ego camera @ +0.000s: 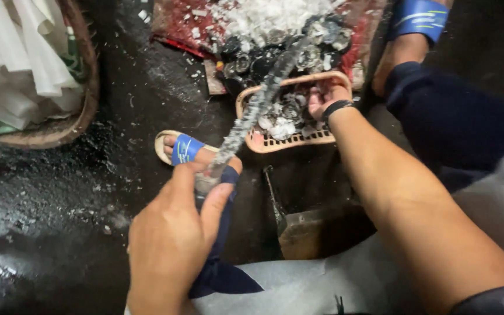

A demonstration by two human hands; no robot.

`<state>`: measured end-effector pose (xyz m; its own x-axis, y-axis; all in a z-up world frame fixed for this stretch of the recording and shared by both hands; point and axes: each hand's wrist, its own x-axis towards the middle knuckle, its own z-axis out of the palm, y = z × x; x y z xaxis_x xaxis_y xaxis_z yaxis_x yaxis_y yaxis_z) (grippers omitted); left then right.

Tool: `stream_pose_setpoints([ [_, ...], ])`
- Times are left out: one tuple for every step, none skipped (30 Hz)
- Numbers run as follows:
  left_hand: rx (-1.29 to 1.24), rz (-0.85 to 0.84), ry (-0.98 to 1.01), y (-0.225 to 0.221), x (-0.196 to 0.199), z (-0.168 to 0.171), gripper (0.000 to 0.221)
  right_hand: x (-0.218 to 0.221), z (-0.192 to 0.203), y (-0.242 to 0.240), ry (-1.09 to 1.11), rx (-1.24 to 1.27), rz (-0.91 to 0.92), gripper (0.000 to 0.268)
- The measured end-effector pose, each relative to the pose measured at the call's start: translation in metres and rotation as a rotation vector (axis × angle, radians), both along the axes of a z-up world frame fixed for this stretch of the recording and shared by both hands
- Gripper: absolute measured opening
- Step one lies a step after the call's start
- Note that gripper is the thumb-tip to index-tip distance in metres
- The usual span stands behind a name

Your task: Cleaning wax residue from small candle molds using a metal scraping tool and tapping them into a collection basket.

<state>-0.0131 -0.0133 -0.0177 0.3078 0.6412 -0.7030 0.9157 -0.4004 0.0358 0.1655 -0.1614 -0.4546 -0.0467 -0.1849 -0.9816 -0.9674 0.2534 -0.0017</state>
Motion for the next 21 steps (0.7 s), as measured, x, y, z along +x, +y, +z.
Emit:
stream_pose_setpoints([
  [0.013, -0.037, -0.012, -0.001, -0.001, -0.004, 0.037, 0.002, 0.007, 0.003, 0.033, -0.051, -0.043, 0.019],
  [0.025, -0.074, -0.024, -0.003, -0.002, -0.007, 0.036, 0.004, 0.015, 0.006, 0.066, -0.103, -0.086, 0.021],
  [0.026, -0.074, -0.021, -0.002, -0.003, -0.009, 0.036, 0.001, 0.026, 0.010, 0.069, -0.102, -0.086, 0.021],
  [0.007, -0.070, 0.003, -0.002, -0.003, -0.010, 0.036, -0.001, 0.037, 0.012, 0.124, -0.135, -0.027, 0.014],
  [-0.015, -0.072, 0.021, -0.002, -0.002, -0.011, 0.035, -0.001, 0.050, 0.012, 0.172, -0.171, 0.026, 0.013],
  [-0.018, -0.078, 0.017, -0.001, 0.000, -0.011, 0.035, -0.007, 0.044, 0.006, 0.169, -0.173, 0.020, 0.013],
  [-0.016, -0.083, 0.007, -0.001, 0.002, -0.010, 0.034, -0.012, 0.040, 0.000, 0.177, -0.081, 0.111, 0.006],
  [-0.013, -0.088, -0.003, -0.001, 0.003, -0.008, 0.033, -0.018, 0.036, -0.006, 0.184, 0.012, 0.203, 0.009],
  [-0.004, -0.089, -0.010, 0.001, 0.006, -0.010, 0.033, -0.025, 0.052, -0.004, 0.176, 0.020, 0.202, 0.009],
  [-0.047, -0.046, 0.014, 0.003, 0.009, -0.010, 0.034, -0.033, 0.068, -0.003, 0.058, 0.070, 0.326, 0.009],
  [-0.093, -0.006, 0.032, 0.004, 0.012, -0.010, 0.036, -0.041, 0.085, -0.003, -0.067, 0.116, 0.446, 0.015],
  [-0.086, -0.009, 0.019, 0.004, 0.012, -0.012, 0.036, -0.042, 0.100, -0.001, -0.082, 0.120, 0.444, 0.015],
  [-0.045, -0.070, -0.008, 0.003, 0.012, -0.012, 0.036, -0.044, 0.115, 0.002, -0.150, 0.094, 0.636, 0.014],
  [-0.003, -0.132, -0.035, 0.003, 0.012, -0.011, 0.038, -0.047, 0.132, 0.006, -0.220, 0.065, 0.826, 0.013],
  [0.019, -0.124, -0.044, 0.004, 0.014, -0.007, 0.038, -0.044, 0.137, 0.009, -0.239, 0.082, 0.832, 0.013],
  [0.008, -0.098, -0.097, 0.004, 0.016, -0.003, 0.039, -0.040, 0.143, 0.013, -0.364, 0.094, 0.973, 0.011],
  [-0.004, -0.071, -0.146, 0.004, 0.018, 0.001, 0.040, -0.038, 0.148, 0.015, -0.489, 0.104, 1.113, 0.012],
  [0.016, -0.061, -0.153, 0.005, 0.017, 0.005, 0.040, -0.033, 0.194, 0.033, -0.507, 0.120, 1.120, 0.012],
  [0.014, -0.061, -0.278, 0.005, 0.016, 0.008, 0.038, -0.029, 0.241, 0.045, -0.567, 0.181, 1.206, 0.007],
  [0.015, -0.061, -0.404, 0.005, 0.015, 0.011, 0.036, -0.025, 0.288, 0.058, -0.628, 0.243, 1.292, 0.006],
  [0.021, -0.047, -0.413, 0.003, 0.011, 0.008, 0.036, -0.020, 0.304, 0.059, -0.636, 0.245, 1.307, 0.006],
])
